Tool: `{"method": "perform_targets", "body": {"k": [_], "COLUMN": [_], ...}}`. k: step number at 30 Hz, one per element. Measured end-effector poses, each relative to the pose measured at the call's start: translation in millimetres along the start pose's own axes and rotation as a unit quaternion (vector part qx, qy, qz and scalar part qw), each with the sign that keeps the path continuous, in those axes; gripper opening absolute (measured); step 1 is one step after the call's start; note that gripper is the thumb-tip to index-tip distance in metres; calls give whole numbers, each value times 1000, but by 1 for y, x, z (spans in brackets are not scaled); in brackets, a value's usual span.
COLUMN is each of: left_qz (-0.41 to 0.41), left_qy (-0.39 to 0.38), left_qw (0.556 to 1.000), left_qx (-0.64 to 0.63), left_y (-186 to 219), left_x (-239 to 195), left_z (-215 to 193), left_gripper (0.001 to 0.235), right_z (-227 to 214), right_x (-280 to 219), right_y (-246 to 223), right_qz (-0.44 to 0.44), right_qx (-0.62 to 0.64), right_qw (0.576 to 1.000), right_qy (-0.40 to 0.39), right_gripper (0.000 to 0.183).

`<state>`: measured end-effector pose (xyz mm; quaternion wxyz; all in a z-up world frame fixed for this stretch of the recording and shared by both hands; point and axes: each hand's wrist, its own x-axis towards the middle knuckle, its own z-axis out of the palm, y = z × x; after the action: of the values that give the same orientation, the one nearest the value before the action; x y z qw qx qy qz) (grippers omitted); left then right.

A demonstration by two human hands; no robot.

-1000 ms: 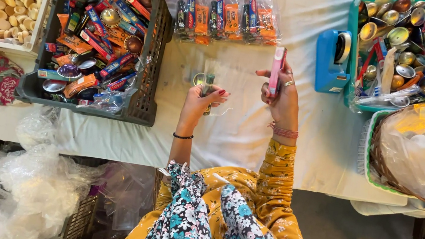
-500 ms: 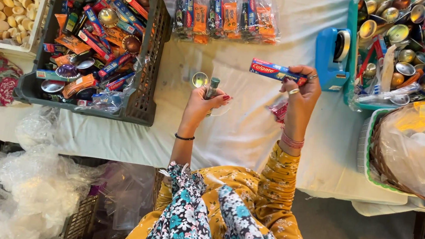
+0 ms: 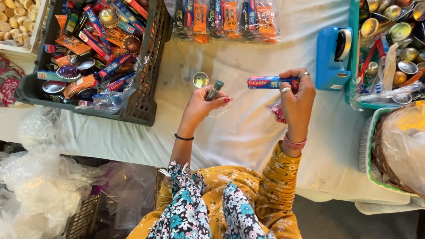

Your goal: The person wipes small metal cups and colorful boxes with a red cloth on a table. They then place the cleaned items into a clear plastic bag and set the bag aside.

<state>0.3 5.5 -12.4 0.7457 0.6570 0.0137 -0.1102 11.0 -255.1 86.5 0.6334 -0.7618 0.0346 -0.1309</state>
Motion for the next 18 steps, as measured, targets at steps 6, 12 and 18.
{"method": "perform_targets", "body": {"k": [6,12,18], "left_qz": [-20,-30,-84], "left_qy": [-58,-128,-165], "left_qw": [998,991,982], "left_qx": [4,-20,-47], "left_y": [1,-9,24], "left_x": [2,4,-8], "left_z": [8,17,25], "left_gripper": [25,28,32], "right_z": [0,21,29], "right_x": [1,2,6], "right_y": [10,-10,16], "right_qz": [-12,19,-14], "right_qx": [6,68,85], "right_qw": [997,993,991], "right_qy": [-78,-98,-105], "right_gripper": [25,40,33]}}
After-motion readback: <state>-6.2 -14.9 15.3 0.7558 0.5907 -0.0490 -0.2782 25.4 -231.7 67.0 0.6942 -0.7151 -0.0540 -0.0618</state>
